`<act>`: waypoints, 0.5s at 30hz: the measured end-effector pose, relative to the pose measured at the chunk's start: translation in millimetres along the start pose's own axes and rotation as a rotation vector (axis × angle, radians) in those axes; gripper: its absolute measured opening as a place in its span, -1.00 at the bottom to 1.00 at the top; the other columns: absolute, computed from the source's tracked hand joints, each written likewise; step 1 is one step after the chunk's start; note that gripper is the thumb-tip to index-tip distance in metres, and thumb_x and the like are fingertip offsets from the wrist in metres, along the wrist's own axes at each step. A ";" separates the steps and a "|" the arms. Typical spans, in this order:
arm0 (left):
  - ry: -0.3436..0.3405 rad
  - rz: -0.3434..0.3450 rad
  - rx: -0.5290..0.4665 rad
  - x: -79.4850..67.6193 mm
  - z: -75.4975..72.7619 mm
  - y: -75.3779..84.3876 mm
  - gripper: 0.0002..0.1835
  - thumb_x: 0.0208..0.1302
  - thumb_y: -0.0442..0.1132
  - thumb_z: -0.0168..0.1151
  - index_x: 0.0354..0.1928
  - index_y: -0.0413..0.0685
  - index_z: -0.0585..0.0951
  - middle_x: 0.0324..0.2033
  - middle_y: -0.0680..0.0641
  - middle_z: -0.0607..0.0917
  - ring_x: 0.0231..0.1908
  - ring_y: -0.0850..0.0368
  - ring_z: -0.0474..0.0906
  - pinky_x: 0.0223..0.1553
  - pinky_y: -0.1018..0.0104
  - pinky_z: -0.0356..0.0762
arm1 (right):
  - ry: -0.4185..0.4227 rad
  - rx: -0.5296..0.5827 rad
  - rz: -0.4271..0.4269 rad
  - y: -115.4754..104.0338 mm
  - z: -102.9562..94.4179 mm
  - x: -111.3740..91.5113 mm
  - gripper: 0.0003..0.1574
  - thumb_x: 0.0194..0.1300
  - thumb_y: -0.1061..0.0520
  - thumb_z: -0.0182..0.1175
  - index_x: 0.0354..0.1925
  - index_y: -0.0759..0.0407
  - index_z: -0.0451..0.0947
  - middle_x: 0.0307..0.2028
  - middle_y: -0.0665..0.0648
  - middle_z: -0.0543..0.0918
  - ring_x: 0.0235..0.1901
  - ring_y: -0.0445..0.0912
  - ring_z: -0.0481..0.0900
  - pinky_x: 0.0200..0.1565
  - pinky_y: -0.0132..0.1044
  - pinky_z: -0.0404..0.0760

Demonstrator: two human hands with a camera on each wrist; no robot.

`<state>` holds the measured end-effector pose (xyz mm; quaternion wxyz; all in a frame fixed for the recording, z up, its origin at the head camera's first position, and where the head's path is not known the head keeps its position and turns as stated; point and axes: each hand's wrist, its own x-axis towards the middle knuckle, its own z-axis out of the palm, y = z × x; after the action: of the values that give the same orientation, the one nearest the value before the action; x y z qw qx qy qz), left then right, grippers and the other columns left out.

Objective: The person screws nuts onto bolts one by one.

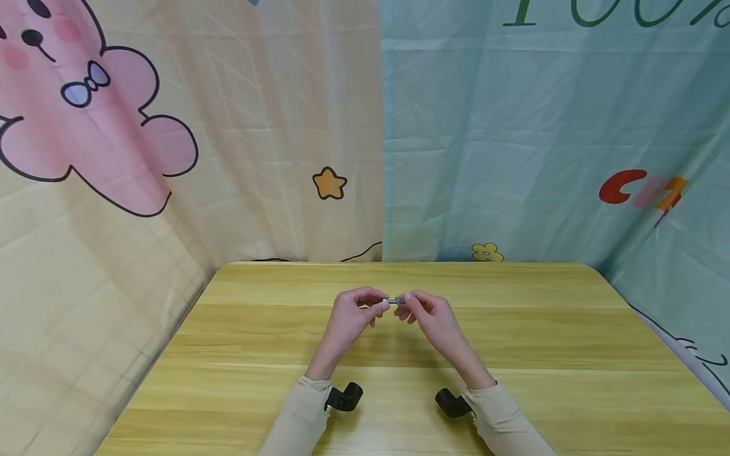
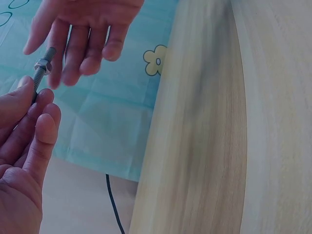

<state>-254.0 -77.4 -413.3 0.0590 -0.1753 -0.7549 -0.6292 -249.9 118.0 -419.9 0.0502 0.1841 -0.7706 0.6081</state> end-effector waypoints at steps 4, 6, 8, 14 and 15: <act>0.005 -0.002 0.007 -0.3 -0.8 2.0 -0.91 0.26 -0.25 0.38 -0.23 -0.08 0.74 -0.41 -0.03 0.70 -0.47 0.06 0.55 -0.40 -0.19 0.61 | -0.009 0.012 -0.058 0.5 -0.4 0.2 -0.60 0.46 -0.01 0.15 0.14 0.16 0.56 -0.06 0.10 0.67 -0.03 0.07 0.59 -0.01 -0.09 0.62; 0.005 -0.001 0.010 -0.3 -1.3 3.0 -0.91 0.26 -0.25 0.38 -0.23 -0.08 0.74 -0.41 -0.04 0.70 -0.48 0.08 0.54 -0.41 -0.16 0.62 | -0.018 0.010 -0.090 0.5 -0.6 0.0 -0.61 0.42 0.04 0.21 0.15 0.14 0.55 -0.01 0.06 0.65 0.02 0.02 0.58 0.03 -0.14 0.61; 0.006 0.000 0.013 -0.2 -1.7 3.4 -0.91 0.26 -0.25 0.38 -0.23 -0.08 0.74 -0.41 -0.04 0.70 -0.47 0.04 0.54 -0.43 -0.12 0.63 | -0.018 0.002 -0.118 0.6 -0.8 0.1 -0.64 0.39 0.08 0.25 0.11 0.12 0.56 -0.02 0.05 0.65 0.01 -0.03 0.59 0.03 -0.19 0.60; 0.007 -0.011 0.012 -0.5 -2.0 2.4 -0.90 0.25 -0.26 0.39 -0.22 -0.07 0.74 -0.39 -0.03 0.71 -0.46 0.07 0.55 -0.42 -0.16 0.62 | -0.029 0.021 -0.140 -0.2 0.4 -1.1 -0.70 0.34 0.19 0.29 0.02 0.21 0.56 -0.10 0.13 0.67 -0.07 -0.01 0.62 -0.04 -0.26 0.63; 0.007 -0.013 0.010 -0.7 -2.0 2.2 -0.90 0.25 -0.26 0.39 -0.22 -0.08 0.74 -0.39 -0.02 0.71 -0.46 0.09 0.55 -0.41 -0.18 0.61 | -0.035 0.027 -0.137 -0.3 0.7 -1.4 -0.70 0.34 0.21 0.29 0.02 0.24 0.55 -0.09 0.15 0.67 -0.07 0.00 0.62 -0.03 -0.26 0.63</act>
<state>-252.9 -79.2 -411.1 0.0584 -0.1680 -0.7590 -0.6263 -248.4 117.6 -420.2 0.0759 0.2476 -0.7485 0.6105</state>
